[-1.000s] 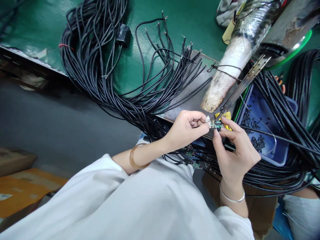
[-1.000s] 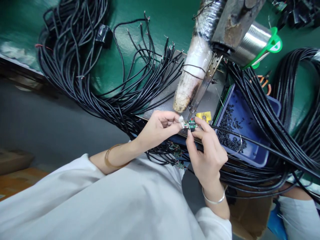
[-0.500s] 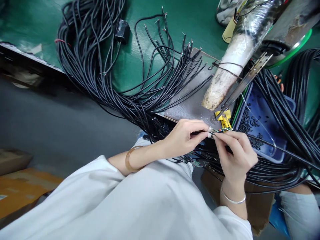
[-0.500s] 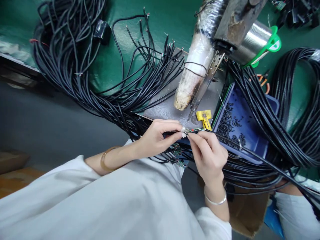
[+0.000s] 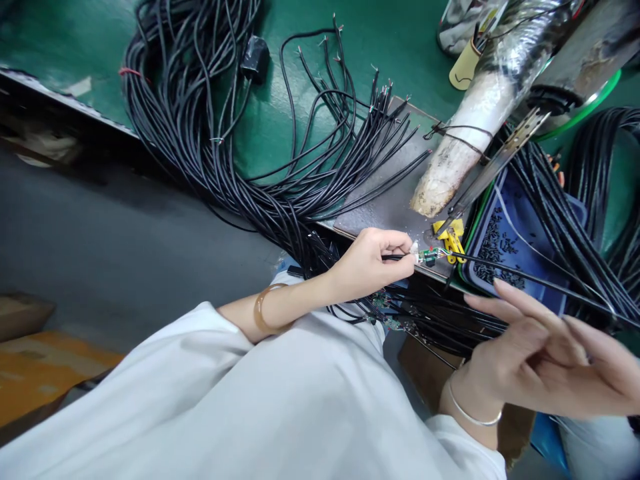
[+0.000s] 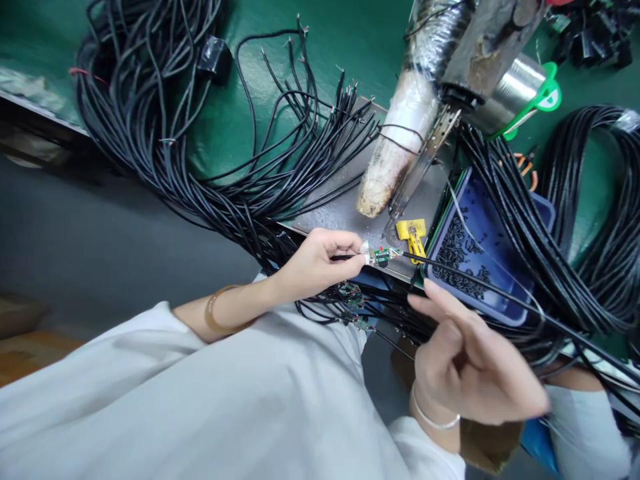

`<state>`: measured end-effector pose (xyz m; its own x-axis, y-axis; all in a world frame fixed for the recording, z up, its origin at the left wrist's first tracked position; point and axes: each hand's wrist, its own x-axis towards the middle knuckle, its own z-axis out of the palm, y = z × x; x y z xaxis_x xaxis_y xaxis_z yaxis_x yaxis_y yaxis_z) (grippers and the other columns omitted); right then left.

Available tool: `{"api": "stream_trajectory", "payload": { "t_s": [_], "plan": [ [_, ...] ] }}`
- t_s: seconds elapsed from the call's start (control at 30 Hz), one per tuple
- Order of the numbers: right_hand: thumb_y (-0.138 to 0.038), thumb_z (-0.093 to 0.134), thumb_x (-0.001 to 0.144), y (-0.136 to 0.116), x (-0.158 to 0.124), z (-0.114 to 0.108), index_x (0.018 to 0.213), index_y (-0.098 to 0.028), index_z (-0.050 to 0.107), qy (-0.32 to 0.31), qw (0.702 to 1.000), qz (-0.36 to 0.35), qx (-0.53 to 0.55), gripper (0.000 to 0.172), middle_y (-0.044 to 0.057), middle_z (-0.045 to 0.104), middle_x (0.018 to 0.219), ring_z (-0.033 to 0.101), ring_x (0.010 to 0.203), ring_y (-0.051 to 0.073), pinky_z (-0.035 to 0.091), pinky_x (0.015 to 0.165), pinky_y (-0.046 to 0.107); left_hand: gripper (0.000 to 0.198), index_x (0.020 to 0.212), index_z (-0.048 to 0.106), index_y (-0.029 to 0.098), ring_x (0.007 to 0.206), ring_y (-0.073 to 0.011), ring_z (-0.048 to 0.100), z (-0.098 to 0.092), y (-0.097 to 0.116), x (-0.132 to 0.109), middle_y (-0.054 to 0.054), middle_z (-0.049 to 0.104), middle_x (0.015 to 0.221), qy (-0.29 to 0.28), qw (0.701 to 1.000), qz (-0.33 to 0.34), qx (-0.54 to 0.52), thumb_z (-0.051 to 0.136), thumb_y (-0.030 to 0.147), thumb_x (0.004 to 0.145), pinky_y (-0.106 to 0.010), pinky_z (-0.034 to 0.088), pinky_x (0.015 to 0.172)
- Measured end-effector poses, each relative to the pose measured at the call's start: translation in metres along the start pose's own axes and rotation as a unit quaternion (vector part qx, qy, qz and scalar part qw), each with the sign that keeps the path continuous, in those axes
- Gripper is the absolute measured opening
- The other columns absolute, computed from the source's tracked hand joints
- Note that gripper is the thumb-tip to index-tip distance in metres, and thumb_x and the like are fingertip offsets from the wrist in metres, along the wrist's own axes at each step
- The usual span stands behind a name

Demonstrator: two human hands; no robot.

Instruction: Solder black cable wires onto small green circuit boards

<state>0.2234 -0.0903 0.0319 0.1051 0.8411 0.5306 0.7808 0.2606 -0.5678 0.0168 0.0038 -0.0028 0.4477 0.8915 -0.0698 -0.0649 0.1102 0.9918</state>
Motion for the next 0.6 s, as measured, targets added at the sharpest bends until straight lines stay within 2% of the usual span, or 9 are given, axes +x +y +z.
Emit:
{"api": "stream_trajectory", "payload": {
  "t_s": [0.07, 0.13, 0.2, 0.3, 0.43, 0.6],
  "plan": [
    [-0.021, 0.068, 0.092, -0.004, 0.003, 0.014, 0.104, -0.021, 0.067, -0.001, 0.998, -0.051, -0.044, 0.012, 0.003, 0.078, 0.095, 0.077, 0.079, 0.020, 0.065, 0.069, 0.032, 0.022, 0.062, 0.049, 0.015, 0.056, -0.0050, 0.033, -0.002, 0.005, 0.003, 0.006, 0.038, 0.059, -0.021, 0.998, -0.025, -0.047, 0.060, 0.020, 0.080, -0.019, 0.027, 0.052],
    [-0.013, 0.072, 0.087, -0.006, 0.007, 0.032, 0.100, -0.021, 0.068, -0.018, 0.990, -0.121, -0.077, 0.016, 0.003, 0.079, 0.104, 0.078, 0.088, 0.019, 0.065, 0.077, 0.029, 0.021, 0.061, 0.049, 0.015, 0.055, -0.0044, 0.032, -0.004, 0.009, 0.005, 0.007, 0.039, 0.057, -0.042, 0.994, -0.046, -0.084, 0.061, 0.019, 0.077, -0.019, 0.025, 0.051],
    [-0.008, 0.074, 0.084, -0.005, 0.010, 0.047, 0.100, -0.020, 0.065, -0.034, 0.985, -0.156, -0.068, 0.021, 0.005, 0.077, 0.113, 0.077, 0.093, 0.017, 0.064, 0.079, 0.026, 0.020, 0.060, 0.049, 0.015, 0.053, -0.0040, 0.032, -0.005, 0.010, 0.007, 0.007, 0.038, 0.056, -0.051, 0.991, -0.059, -0.105, 0.062, 0.018, 0.076, -0.018, 0.025, 0.050],
    [-0.006, 0.073, 0.083, -0.003, 0.013, 0.059, 0.099, -0.019, 0.063, -0.018, 0.991, -0.128, -0.031, 0.023, 0.007, 0.076, 0.114, 0.076, 0.099, 0.018, 0.064, 0.078, 0.026, 0.018, 0.063, 0.054, 0.014, 0.055, -0.0040, 0.036, -0.002, 0.007, 0.008, 0.006, 0.043, 0.058, -0.026, 0.993, -0.057, -0.105, 0.063, 0.018, 0.077, -0.018, 0.031, 0.054],
    [-0.011, 0.071, 0.085, -0.004, 0.016, 0.060, 0.095, -0.020, 0.062, -0.024, 0.998, -0.056, -0.010, 0.017, 0.008, 0.075, 0.116, 0.075, 0.104, 0.021, 0.065, 0.084, 0.033, 0.011, 0.072, 0.061, 0.012, 0.065, -0.0068, 0.049, 0.005, 0.000, 0.011, 0.002, 0.056, 0.069, 0.053, 0.995, -0.012, -0.080, 0.065, 0.019, 0.079, -0.019, 0.041, 0.062],
    [-0.012, 0.071, 0.084, -0.008, 0.023, 0.059, 0.089, -0.020, 0.060, -0.024, 0.999, -0.016, 0.021, 0.014, 0.008, 0.074, 0.119, 0.076, 0.101, 0.022, 0.065, 0.086, 0.036, 0.011, 0.068, 0.059, 0.013, 0.063, -0.0065, 0.046, 0.008, 0.001, 0.017, 0.003, 0.052, 0.068, 0.089, 0.993, 0.035, -0.065, 0.064, 0.017, 0.077, -0.019, 0.039, 0.060]
  ]
}}
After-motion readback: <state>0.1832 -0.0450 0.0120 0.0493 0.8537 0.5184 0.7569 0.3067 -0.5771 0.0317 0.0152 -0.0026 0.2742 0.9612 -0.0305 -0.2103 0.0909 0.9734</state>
